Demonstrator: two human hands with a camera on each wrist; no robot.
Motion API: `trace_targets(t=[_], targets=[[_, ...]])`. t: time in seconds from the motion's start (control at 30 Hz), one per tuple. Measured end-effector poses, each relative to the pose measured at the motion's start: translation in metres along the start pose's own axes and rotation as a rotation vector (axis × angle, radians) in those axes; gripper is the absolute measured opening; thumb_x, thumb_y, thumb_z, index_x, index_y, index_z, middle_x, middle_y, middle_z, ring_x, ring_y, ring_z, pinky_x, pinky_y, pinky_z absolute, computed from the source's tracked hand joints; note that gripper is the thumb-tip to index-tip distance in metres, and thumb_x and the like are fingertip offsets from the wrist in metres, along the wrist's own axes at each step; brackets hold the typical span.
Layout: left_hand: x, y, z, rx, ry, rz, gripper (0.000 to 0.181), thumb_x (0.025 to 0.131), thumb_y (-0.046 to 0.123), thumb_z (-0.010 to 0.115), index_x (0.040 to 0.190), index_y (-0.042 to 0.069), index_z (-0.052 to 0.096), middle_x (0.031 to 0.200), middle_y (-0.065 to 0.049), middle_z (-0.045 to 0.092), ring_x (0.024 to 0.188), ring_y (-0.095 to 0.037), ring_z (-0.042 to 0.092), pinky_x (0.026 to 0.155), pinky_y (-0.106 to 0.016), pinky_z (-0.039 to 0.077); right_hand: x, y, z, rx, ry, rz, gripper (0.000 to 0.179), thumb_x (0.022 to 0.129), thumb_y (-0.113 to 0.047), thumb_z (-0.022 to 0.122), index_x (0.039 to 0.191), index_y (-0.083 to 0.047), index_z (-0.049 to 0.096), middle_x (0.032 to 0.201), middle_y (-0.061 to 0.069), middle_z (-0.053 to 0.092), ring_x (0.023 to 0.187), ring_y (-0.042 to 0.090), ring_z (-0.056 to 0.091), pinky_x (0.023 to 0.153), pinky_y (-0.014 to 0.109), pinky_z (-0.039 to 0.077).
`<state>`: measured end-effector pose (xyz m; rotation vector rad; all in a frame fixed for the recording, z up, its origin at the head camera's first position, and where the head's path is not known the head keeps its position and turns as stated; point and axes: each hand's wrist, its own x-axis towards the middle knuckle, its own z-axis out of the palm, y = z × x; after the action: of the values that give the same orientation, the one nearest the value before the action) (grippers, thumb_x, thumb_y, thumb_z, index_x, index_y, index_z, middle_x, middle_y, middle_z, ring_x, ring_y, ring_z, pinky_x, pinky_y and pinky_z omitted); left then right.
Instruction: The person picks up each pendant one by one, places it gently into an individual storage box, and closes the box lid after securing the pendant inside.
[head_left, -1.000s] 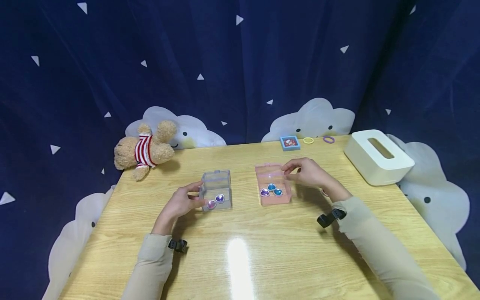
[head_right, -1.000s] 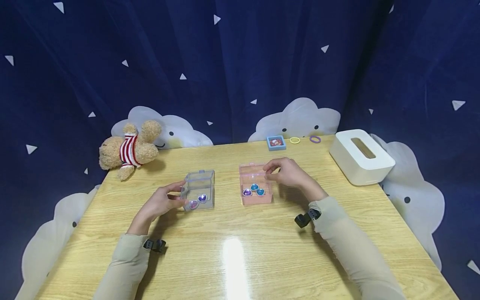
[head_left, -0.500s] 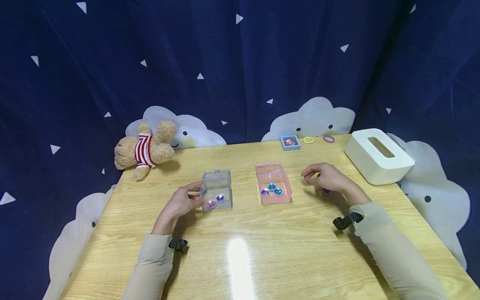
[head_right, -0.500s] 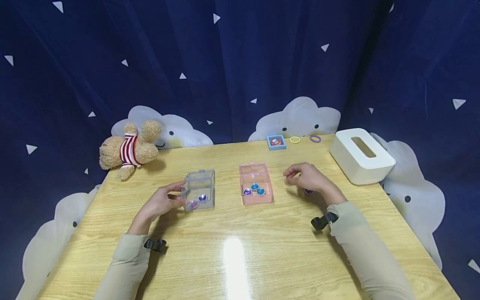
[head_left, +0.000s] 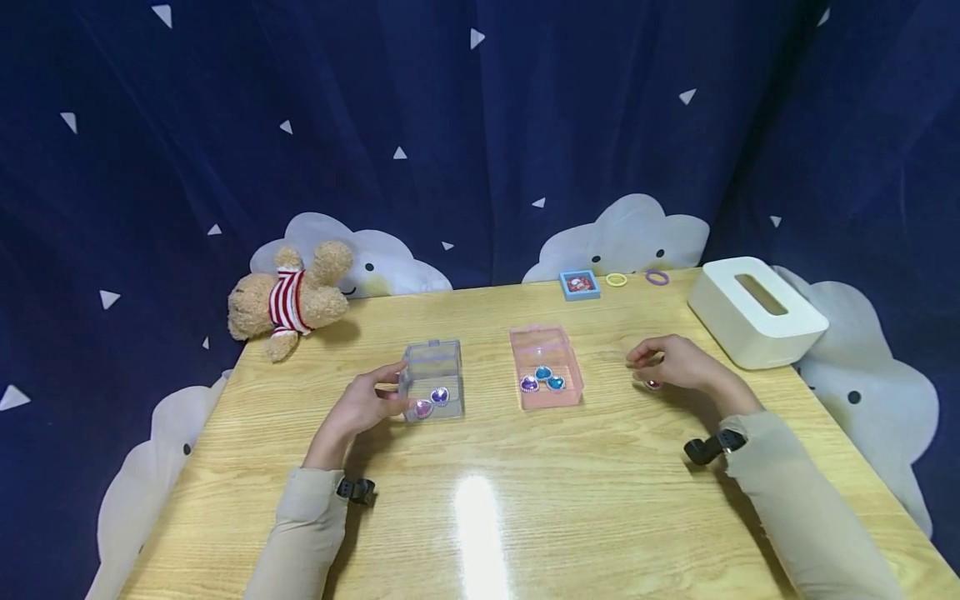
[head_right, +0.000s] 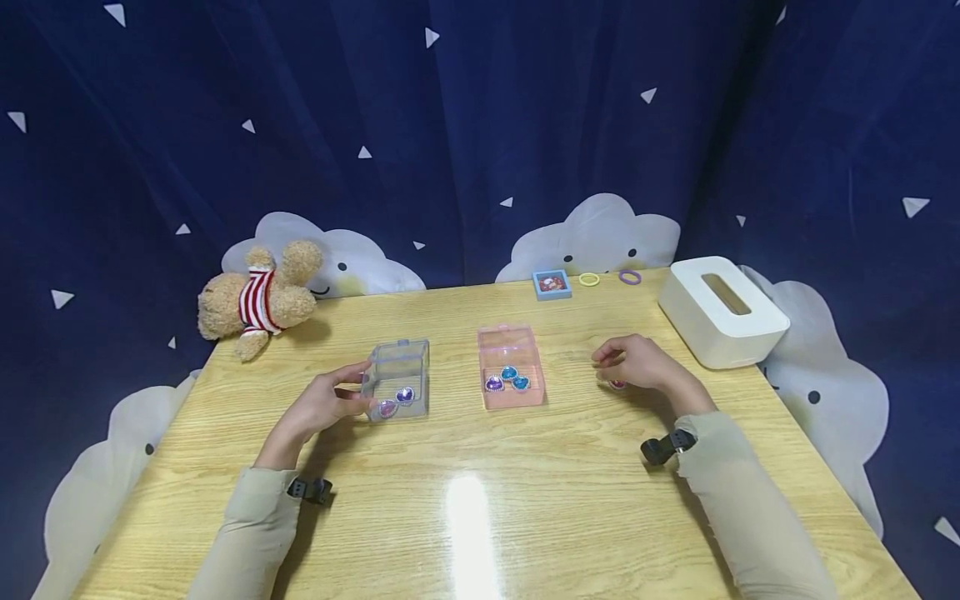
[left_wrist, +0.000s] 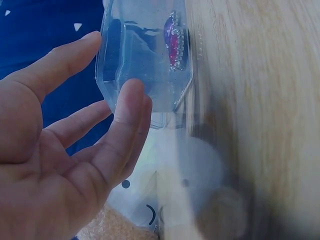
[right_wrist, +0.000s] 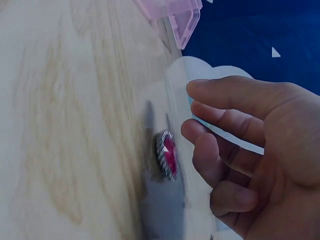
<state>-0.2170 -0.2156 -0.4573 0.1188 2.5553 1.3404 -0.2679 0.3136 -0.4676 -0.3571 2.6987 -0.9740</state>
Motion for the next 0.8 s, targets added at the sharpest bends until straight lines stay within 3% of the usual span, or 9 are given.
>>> trace_targets(t=[0.2, 0.4, 0.8], targets=[[0.0, 0.0, 0.0, 0.008, -0.001, 0.008, 0.076, 0.086, 0.017, 0.079, 0.151, 0.007, 0.042, 0.14, -0.027, 0.055, 0.116, -0.04, 0.063, 0.083, -0.033, 0.058, -0.007, 0.012, -0.002, 0.019, -0.019, -0.019, 0.032, 0.085, -0.016, 0.078, 0.112, -0.003, 0.069, 0.108, 0.015, 0.072, 0.086, 0.016, 0.064, 0.063, 0.029, 0.056], [0.0, -0.001, 0.0, 0.003, 0.001, 0.011, 0.076, 0.085, 0.018, 0.08, 0.151, 0.007, 0.043, 0.138, -0.029, 0.055, 0.115, -0.042, 0.064, 0.084, -0.037, 0.059, -0.014, 0.022, -0.002, -0.075, 0.01, -0.022, 0.032, 0.081, -0.022, 0.082, 0.109, -0.008, 0.072, 0.101, 0.006, 0.073, 0.094, 0.017, 0.062, 0.076, 0.027, 0.05], [0.001, -0.001, 0.001, 0.0, -0.005, 0.013, 0.076, 0.086, 0.019, 0.08, 0.151, 0.007, 0.043, 0.139, -0.028, 0.055, 0.118, -0.043, 0.063, 0.084, -0.037, 0.059, -0.016, 0.025, 0.0, -0.132, 0.035, -0.008, 0.03, 0.079, -0.021, 0.083, 0.105, -0.011, 0.073, 0.093, 0.002, 0.07, 0.086, 0.015, 0.057, 0.075, 0.029, 0.045]])
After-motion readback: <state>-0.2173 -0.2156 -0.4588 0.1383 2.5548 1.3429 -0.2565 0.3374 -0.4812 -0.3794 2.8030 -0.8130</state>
